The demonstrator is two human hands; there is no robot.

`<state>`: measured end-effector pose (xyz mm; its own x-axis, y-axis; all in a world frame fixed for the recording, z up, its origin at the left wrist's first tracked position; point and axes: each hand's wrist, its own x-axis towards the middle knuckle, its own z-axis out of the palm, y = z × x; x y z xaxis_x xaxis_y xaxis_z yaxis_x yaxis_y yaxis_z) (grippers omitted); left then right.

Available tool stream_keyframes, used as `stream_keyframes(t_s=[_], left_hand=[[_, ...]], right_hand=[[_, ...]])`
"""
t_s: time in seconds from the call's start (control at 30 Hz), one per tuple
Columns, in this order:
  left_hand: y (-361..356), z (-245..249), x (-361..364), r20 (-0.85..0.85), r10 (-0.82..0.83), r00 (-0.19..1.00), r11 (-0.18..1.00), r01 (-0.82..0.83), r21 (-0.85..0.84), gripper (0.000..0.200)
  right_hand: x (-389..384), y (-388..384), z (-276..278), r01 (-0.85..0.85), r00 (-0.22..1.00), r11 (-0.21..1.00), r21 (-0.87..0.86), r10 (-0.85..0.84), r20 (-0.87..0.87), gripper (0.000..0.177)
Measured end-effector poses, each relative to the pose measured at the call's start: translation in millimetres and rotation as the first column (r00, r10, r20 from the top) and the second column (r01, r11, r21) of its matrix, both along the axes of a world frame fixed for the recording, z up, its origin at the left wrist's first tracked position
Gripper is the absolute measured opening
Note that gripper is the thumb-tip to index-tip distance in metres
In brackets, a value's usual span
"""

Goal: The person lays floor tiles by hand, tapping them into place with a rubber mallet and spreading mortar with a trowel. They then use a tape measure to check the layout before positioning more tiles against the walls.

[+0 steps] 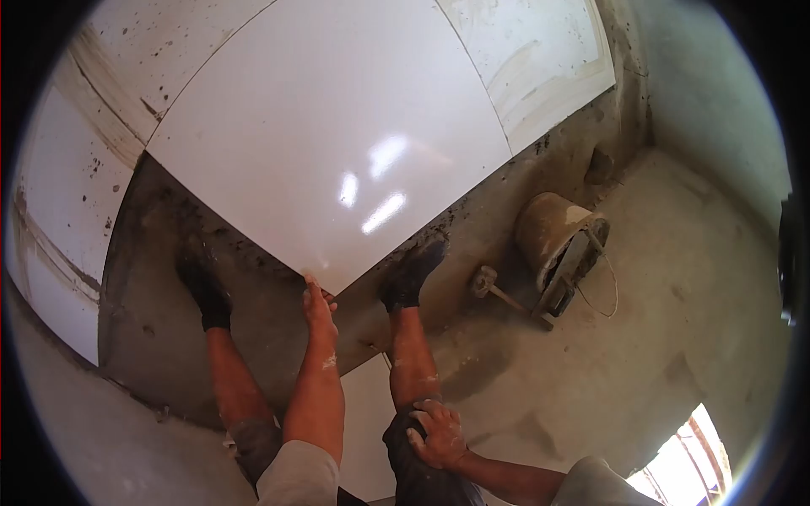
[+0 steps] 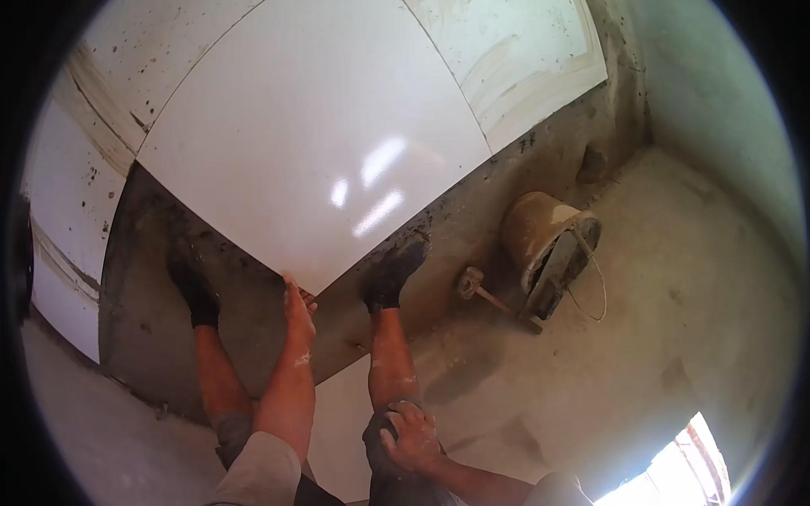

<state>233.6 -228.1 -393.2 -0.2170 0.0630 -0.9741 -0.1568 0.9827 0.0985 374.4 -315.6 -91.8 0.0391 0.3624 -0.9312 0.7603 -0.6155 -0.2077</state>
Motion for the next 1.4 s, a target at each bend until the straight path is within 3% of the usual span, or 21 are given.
stream_keyframes(t_s=[0.37, 0.43, 0.5, 0.53, 0.57, 0.6, 0.63, 0.7, 0.8, 0.9, 0.97, 1.0, 1.1, 1.27, 1.33, 1.4], left_hand=[[6.1, 24.2, -1.7, -0.107, -0.074, 0.991, 0.995, 0.082, 0.065, 0.071], [6.0, 24.6, -6.4, -0.063, -0.108, 0.992, 0.993, 0.111, 0.040, 0.072], [6.4, 27.5, -9.4, -0.079, -0.130, 0.988, 0.991, 0.132, 0.031, 0.073], [6.4, 32.3, -8.0, -0.087, -0.137, 0.987, 0.990, 0.140, 0.022, 0.074], [7.6, 38.9, -3.5, -0.095, -0.146, 0.985, 0.989, 0.149, 0.015, 0.074], [11.3, 44.9, -1.5, -0.130, -0.168, 0.977, 0.986, 0.168, -0.008, 0.076], [16.1, 48.1, 0.6, -0.161, -0.182, 0.970, 0.983, 0.180, -0.023, 0.077], [10.0, 42.7, -6.8, -0.159, -0.185, 0.970, 0.982, 0.186, -0.010, 0.078], [1.1, 47.5, -17.0, -0.160, -0.209, 0.965, 0.978, 0.207, -0.028, 0.080], [9.8, 58.3, -9.0, -0.212, -0.209, 0.955, 0.978, 0.208, -0.025, 0.078], [14.4, 68.7, -7.4, -0.248, -0.200, 0.948, 0.980, 0.199, -0.029, 0.077], [15.9, 72.6, -6.4, -0.233, -0.226, 0.946, 0.974, 0.220, -0.053, 0.073], [19.5, 85.5, 2.2, -0.246, -0.243, 0.938, 0.970, 0.235, -0.061, 0.068], [20.0, 97.4, 2.9, -0.296, -0.236, 0.926, 0.967, 0.254, 0.024, 0.063], [25.3, 108.0, 2.4, -0.275, -0.170, 0.946, 0.981, 0.190, 0.048, 0.059], [11.6, 107.4, -9.2, -0.270, -0.228, 0.935, 0.956, 0.267, 0.117, 0.057]], right_hand=[[5.0, 2.5, -0.9, 0.031, 0.999, 0.997, 0.071, -0.032, 0.008, 0.033], [12.2, 6.5, -10.4, -0.046, 0.999, 0.993, -0.108, 0.049, 0.024, 0.031], [38.9, 19.9, -49.3, 0.196, 0.978, 0.980, 0.035, -0.198, 0.064, 0.030], [56.9, 23.4, -78.3, 0.158, 0.964, 0.980, 0.122, -0.179, 0.196, 0.031], [83.0, 22.2, -118.8, 0.214, 0.927, 0.946, 0.244, -0.275, 0.253, 0.035], [128.1, 71.5, -169.1, 0.364, 0.801, 0.842, 0.398, -0.501, 0.328, 0.041], [154.1, 74.6, -206.8, 0.233, 0.776, 0.802, 0.550, -0.495, 0.392, 0.043], [201.8, 108.4, -257.1, 0.073, 0.712, 0.746, 0.662, -0.503, 0.489, 0.049], [251.4, 183.8, -270.2, -0.197, 0.701, 0.615, 0.763, -0.455, 0.548, 0.052], [286.6, 234.0, -282.7, -0.152, 0.731, 0.589, 0.794, -0.474, 0.491, 0.049], [298.3, 251.2, -287.2, 0.111, 0.839, 0.804, 0.584, -0.391, 0.379, 0.049], [297.5, 254.2, -289.1, 0.020, 0.840, 0.810, 0.586, -0.332, 0.429, 0.051], [290.1, 263.9, -286.1, 0.091, 0.862, 0.860, 0.502, -0.320, 0.392, 0.051], [285.6, 284.1, -290.8, 0.117, 0.875, 0.826, 0.552, -0.349, 0.336, 0.056], [284.2, 288.5, -285.3, 0.106, 0.862, 0.812, 0.574, -0.363, 0.354, 0.059], [281.8, 296.0, -278.4, 0.187, 0.856, 0.801, 0.569, -0.417, 0.305, 0.061]])
